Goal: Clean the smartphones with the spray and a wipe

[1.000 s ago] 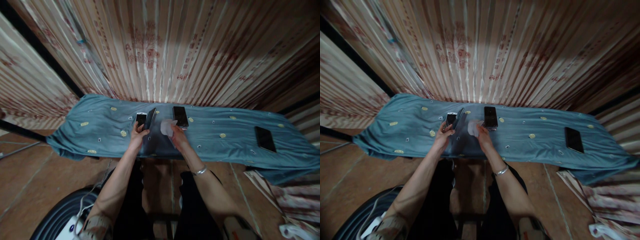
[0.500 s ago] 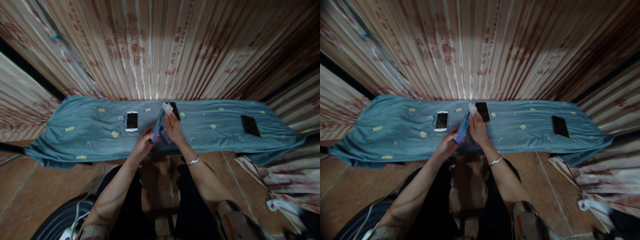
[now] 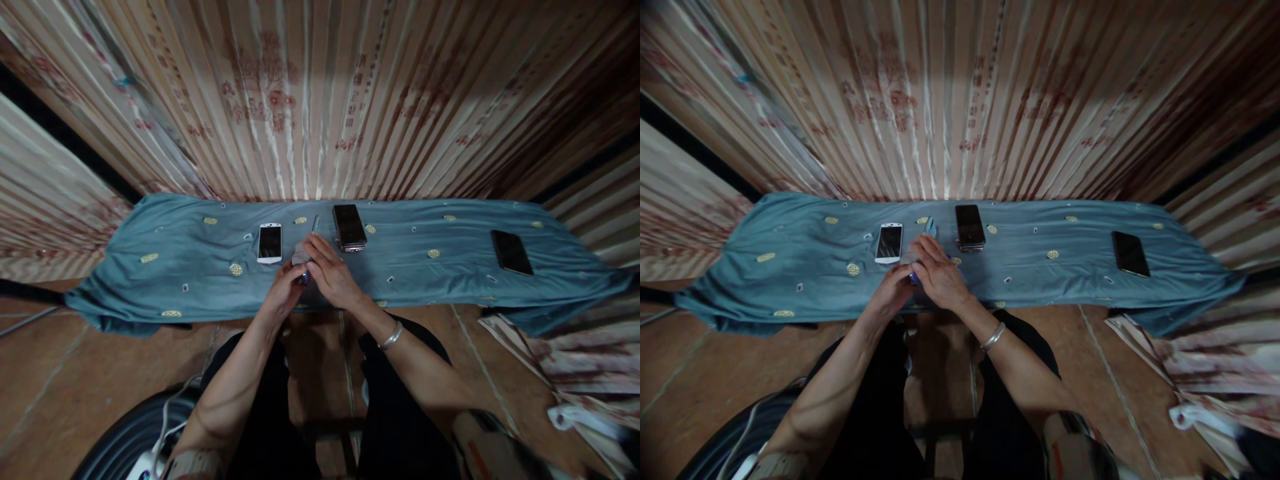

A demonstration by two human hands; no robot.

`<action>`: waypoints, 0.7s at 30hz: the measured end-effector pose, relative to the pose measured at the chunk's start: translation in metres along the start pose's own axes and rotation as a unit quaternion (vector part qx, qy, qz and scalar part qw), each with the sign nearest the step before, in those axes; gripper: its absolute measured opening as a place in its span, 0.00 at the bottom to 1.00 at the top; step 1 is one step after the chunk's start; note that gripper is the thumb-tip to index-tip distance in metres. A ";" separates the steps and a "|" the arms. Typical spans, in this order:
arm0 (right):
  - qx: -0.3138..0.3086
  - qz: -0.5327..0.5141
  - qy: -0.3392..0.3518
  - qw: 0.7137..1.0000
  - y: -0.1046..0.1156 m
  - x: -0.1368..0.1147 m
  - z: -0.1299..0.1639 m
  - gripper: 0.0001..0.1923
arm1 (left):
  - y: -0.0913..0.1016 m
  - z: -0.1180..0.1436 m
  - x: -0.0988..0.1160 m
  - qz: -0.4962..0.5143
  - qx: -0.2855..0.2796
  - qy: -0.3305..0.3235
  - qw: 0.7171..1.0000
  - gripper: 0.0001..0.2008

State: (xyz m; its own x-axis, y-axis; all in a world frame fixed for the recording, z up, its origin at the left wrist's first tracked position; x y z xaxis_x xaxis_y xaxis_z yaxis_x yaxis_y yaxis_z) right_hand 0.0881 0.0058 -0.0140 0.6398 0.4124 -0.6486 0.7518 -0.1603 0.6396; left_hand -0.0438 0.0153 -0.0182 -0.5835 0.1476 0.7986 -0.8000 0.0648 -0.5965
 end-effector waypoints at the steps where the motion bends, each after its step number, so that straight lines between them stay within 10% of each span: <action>1: -0.004 -0.002 0.001 1.000 -0.001 -0.002 0.002 0.28 | 0.000 0.000 0.001 -0.002 0.001 -0.009 1.000 0.16; 21: 0.083 -0.032 -0.101 0.991 0.025 0.043 -0.017 0.33 | 0.004 0.003 -0.024 -0.056 0.014 -0.005 0.998 0.43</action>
State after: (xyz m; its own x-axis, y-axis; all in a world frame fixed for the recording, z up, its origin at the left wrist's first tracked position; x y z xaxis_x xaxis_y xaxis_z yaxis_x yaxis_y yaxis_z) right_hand 0.1318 0.0347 -0.0189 0.5957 0.2413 -0.7661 0.7973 -0.2925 0.5279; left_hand -0.0336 0.0092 -0.0394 -0.4917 0.1319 0.8607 -0.8635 0.0534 -0.5015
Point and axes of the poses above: each hand's wrist, its own z-axis away from the middle knuckle, its own y-axis out of the back of the hand, x = y × z, the point moved 3 cm from there along -z, towards the middle knuckle, and after that the axes turned 11 degrees about -y, right-handed, at the moved point
